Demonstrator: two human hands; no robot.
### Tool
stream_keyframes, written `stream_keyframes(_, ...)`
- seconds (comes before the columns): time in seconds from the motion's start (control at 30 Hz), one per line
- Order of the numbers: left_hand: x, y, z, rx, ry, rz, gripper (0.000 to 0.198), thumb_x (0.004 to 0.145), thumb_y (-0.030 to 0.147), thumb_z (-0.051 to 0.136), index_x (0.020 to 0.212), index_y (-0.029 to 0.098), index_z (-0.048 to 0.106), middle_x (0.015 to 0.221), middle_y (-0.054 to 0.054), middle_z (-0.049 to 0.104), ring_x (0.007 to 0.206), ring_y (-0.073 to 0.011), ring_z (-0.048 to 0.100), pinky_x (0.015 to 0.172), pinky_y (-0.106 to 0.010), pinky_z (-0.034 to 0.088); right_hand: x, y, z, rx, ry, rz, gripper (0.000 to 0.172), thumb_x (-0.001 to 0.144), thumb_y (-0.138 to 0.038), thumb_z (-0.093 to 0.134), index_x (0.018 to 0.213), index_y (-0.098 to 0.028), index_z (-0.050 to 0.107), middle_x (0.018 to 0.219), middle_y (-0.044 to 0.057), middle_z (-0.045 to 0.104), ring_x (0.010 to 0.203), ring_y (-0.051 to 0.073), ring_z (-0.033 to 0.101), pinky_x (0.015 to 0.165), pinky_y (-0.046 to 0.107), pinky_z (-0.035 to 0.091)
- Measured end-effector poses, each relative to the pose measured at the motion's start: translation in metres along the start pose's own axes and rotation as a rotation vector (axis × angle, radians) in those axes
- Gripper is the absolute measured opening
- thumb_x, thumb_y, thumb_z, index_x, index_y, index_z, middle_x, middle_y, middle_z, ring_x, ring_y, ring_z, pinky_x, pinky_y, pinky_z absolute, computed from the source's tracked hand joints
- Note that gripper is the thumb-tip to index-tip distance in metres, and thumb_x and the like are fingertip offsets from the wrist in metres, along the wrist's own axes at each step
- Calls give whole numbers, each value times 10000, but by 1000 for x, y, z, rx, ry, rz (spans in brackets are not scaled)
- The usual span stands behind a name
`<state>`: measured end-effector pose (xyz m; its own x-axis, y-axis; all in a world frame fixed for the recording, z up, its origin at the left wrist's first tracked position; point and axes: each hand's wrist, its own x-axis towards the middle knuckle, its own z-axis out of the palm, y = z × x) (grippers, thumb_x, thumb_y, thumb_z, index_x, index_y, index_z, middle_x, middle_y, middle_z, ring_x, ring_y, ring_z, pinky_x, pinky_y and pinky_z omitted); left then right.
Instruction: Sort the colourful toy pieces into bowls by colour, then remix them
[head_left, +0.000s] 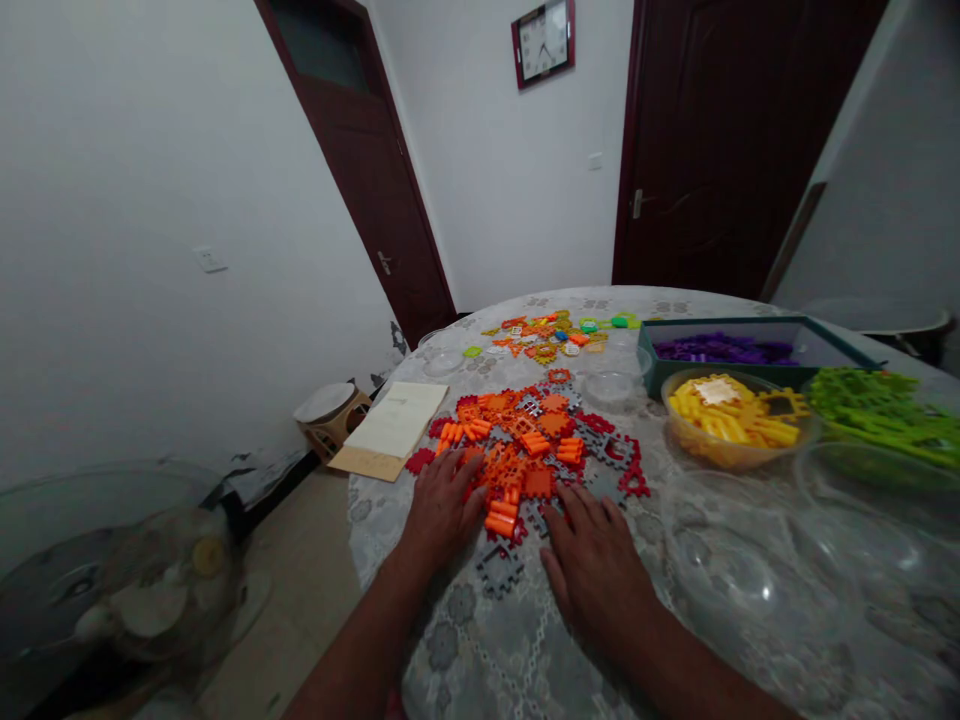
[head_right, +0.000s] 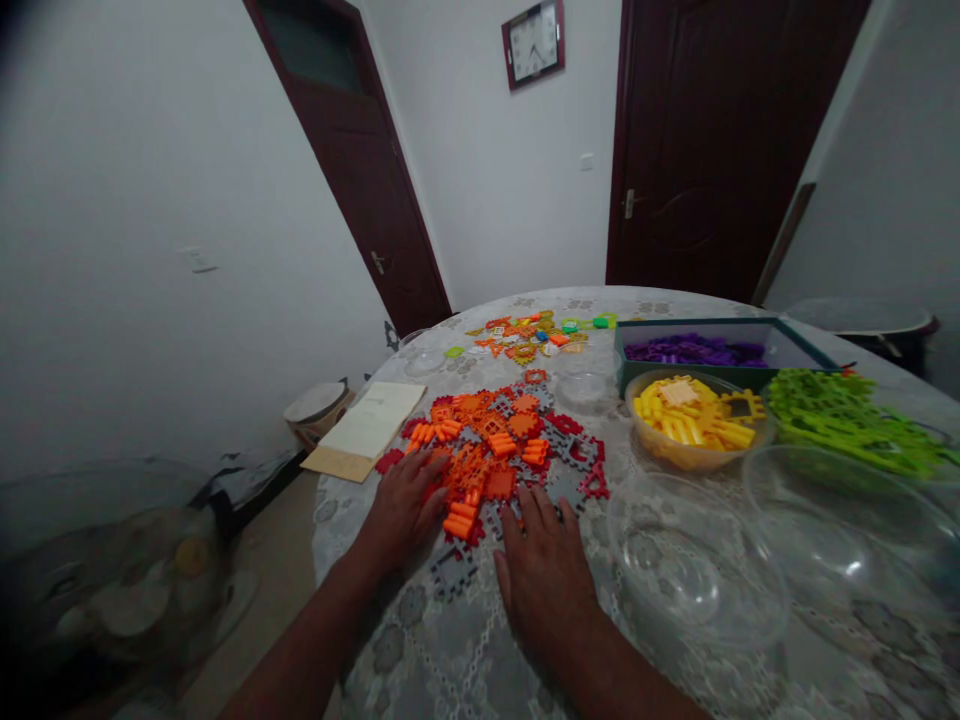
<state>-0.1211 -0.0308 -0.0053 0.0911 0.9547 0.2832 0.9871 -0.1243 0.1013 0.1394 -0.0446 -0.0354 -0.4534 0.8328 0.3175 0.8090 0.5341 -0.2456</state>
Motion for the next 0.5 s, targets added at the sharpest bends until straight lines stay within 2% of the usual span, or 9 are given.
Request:
stream_keyframes(0.13,1,-4,-3,8,-19,64,508,1047,374,510,1544,271,530,1579,-111,570,1455,-307,516,1245,-588,349,1,-1,-2,13,-10,16,417,1018,-368,594,1397,-217,680,1586,162,560,1482,371,463,1232,620,282)
stream_keyframes(0.23,3,-7,-5,32,-20,81,467,1049,371,503,1502,280,566,1541,-99,612,1420,-303,560,1260,-612,316,1,-1,0,17,13,5,422,1029,-367,579,1418,-227,667,1604,143,545,1493,363,452,1245,619,265)
stream_keyframes(0.33,11,-8,-9,45,14,90,421,1044,341,483,1444,298,606,1466,-89,670,1365,-295,609,1250,-602,339,0,-2,2,19,42,-13,422,1033,-361,576,1423,-223,664,1604,143,545,1494,358,450,1253,614,261)
stream_keyframes(0.43,33,-4,-17,11,89,147,367,1050,323,461,1366,298,648,1379,-79,715,1300,-268,647,1232,-535,394,1,-3,2,38,65,-30,403,1032,-341,577,1408,-233,673,1592,138,558,1491,344,457,1260,595,267)
stream_keyframes(0.5,59,4,-22,-36,137,200,338,1060,315,457,1324,269,663,1336,-85,728,1254,-252,663,1166,-467,472,1,-3,2,57,70,-42,407,1025,-333,584,1414,-252,669,1587,126,565,1487,339,465,1258,581,283)
